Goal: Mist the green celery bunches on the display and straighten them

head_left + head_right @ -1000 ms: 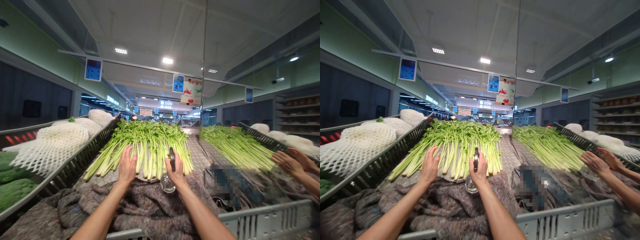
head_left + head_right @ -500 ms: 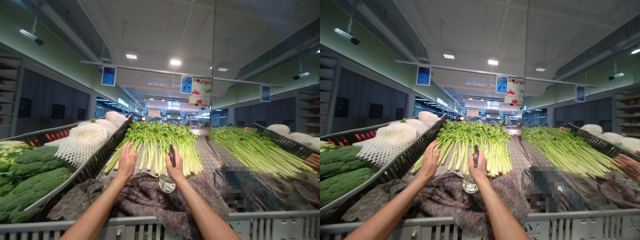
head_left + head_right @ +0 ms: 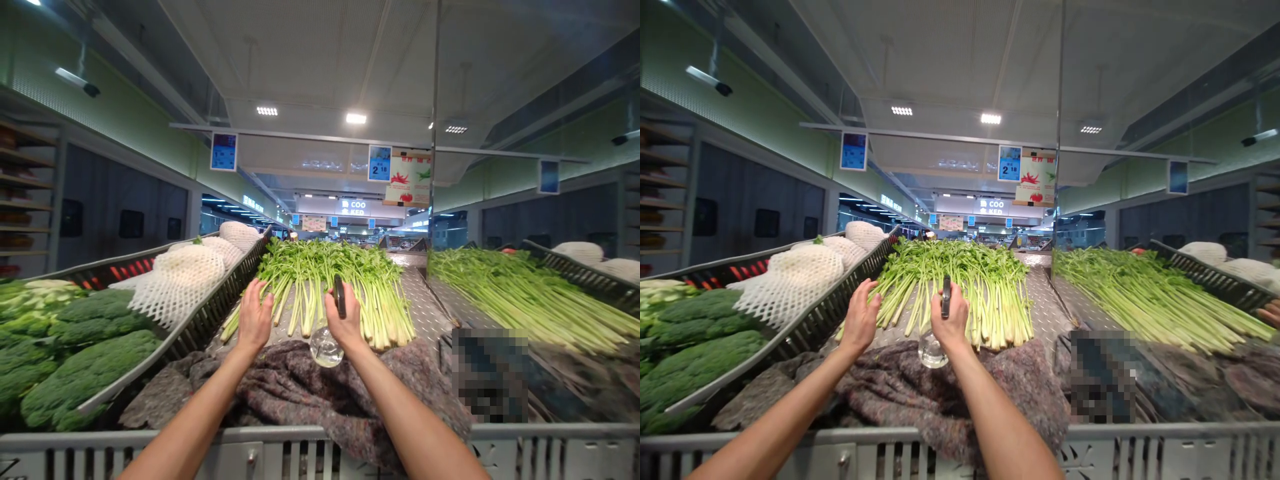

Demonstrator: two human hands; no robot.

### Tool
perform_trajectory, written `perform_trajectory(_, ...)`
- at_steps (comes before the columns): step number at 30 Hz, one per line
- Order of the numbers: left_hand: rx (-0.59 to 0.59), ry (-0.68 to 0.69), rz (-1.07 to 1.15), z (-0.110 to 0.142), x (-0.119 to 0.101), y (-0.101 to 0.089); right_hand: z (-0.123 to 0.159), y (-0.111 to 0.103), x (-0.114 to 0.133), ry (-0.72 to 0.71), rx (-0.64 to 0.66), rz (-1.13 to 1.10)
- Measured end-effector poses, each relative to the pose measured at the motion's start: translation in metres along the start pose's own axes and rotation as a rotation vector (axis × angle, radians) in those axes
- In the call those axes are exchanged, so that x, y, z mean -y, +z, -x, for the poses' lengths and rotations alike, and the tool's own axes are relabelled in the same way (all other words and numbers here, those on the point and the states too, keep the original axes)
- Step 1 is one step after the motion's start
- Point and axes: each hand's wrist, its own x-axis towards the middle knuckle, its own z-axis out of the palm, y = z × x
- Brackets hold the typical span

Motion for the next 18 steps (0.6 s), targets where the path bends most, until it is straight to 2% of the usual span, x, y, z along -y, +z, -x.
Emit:
perform_trajectory(8, -0.027, 0.000, -0.001, -0.001, 0.011, -0.004, 0.013, 0.012, -0.001, 0.036, 0.065, 0.008)
perform_trajectory(13, -0.026, -0.005, -0.006, -0.006, 0.014, -0.011, 0.003, 0.016, 0.014, 0.049, 0.030, -0.021)
perform_trajectory(18, -0.052, -0.018, -0.018, -0.015, 0.015, -0.019, -0.004, 0.030, 0.029, 0.044, 0.022, -0.051)
